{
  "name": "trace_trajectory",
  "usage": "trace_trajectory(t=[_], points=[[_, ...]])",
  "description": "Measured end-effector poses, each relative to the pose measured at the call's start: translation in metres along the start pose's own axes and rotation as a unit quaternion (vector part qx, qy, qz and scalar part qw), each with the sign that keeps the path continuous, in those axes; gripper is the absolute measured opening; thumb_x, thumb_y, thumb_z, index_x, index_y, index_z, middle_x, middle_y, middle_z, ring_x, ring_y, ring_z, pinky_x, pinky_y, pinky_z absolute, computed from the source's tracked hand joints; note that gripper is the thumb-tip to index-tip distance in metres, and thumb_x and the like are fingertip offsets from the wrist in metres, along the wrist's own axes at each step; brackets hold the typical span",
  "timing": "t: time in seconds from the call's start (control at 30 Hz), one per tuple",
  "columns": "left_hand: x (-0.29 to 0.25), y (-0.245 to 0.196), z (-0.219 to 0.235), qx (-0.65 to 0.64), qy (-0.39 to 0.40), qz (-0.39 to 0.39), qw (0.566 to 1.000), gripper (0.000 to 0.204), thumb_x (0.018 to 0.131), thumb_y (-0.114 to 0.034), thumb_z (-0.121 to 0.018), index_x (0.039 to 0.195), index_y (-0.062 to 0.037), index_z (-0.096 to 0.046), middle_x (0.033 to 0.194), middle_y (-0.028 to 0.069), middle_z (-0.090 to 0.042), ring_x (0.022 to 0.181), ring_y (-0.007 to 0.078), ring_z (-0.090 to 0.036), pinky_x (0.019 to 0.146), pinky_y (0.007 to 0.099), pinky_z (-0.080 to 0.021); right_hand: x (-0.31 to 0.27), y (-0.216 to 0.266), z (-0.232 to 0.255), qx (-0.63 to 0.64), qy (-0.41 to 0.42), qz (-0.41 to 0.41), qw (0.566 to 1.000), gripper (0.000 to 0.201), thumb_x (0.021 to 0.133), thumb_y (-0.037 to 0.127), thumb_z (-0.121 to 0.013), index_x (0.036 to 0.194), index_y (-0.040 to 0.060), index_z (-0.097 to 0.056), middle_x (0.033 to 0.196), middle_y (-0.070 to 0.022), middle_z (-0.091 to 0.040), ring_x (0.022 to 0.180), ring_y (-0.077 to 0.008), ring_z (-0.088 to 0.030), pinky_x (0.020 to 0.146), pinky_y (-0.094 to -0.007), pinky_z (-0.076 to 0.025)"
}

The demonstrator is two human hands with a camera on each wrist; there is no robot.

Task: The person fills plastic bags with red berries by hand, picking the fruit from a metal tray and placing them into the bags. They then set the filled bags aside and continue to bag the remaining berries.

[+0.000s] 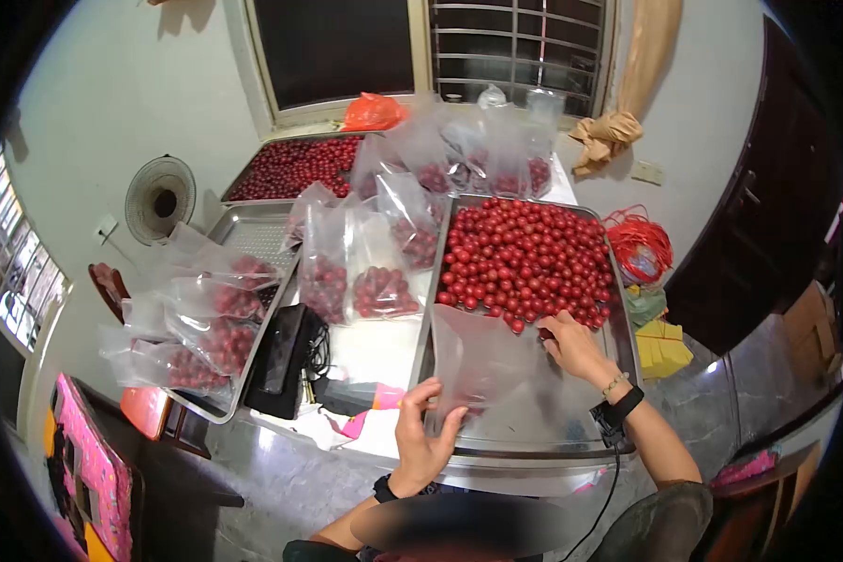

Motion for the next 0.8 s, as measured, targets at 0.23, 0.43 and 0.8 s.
trace_trajectory(t=[0.23, 0.43, 0.8], points=[[0.006, -0.016, 0.004, 0.031, -0.001, -0.07, 0.997, 0.023, 0.083, -0.006, -0.077, 0.101, -0.0023, -0.061, 0.117, 0.0194, -0.065, 0.103, 0.031, -0.064, 0.084, 0.0364, -0.052, 0.006, -0.007, -0.009, -0.059, -0.005, -0.038, 0.998, 0.034, 0.081, 0.003, -0.07, 0.113, 0.008, -0.061, 0.11, -0.0171, -0.055, 0.092, -0.0425, -0.064, 0.078, -0.0495, -0.053], [0.006, -0.021, 0.006, 0.007, -0.001, -0.041, 0.999, 0.015, 0.082, -0.005, -0.077, 0.091, -0.004, -0.065, 0.114, 0.0184, -0.065, 0.102, 0.032, -0.065, 0.086, 0.038, -0.051, 0.006, -0.015, -0.012, -0.083, -0.04, -0.014, 0.996, 0.025, 0.082, 0.006, -0.07, 0.105, 0.006, -0.06, 0.105, -0.0176, -0.055, 0.086, -0.0416, -0.064, 0.073, -0.0499, -0.052], [0.006, -0.03, 0.005, 0.018, 0.001, -0.088, 0.996, 0.014, 0.08, -0.003, -0.076, 0.089, -0.004, -0.066, 0.11, 0.0174, -0.066, 0.1, 0.0306, -0.065, 0.085, 0.0374, -0.051, -0.033, 0.049, 0.096, 0.445, -0.107, -0.042, 0.888, 0.024, 0.095, 0.006, -0.065, 0.116, 0.0007, -0.057, 0.102, -0.0005, -0.062, 0.09, -0.006, -0.061, 0.079, -0.0214, -0.049]])
Point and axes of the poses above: each hand's wrist, its own x-axis towards the middle knuckle, its own z-axis out of the back of the hand, y = z × x, the point moved 9 cm from there along x, towards the middle knuckle
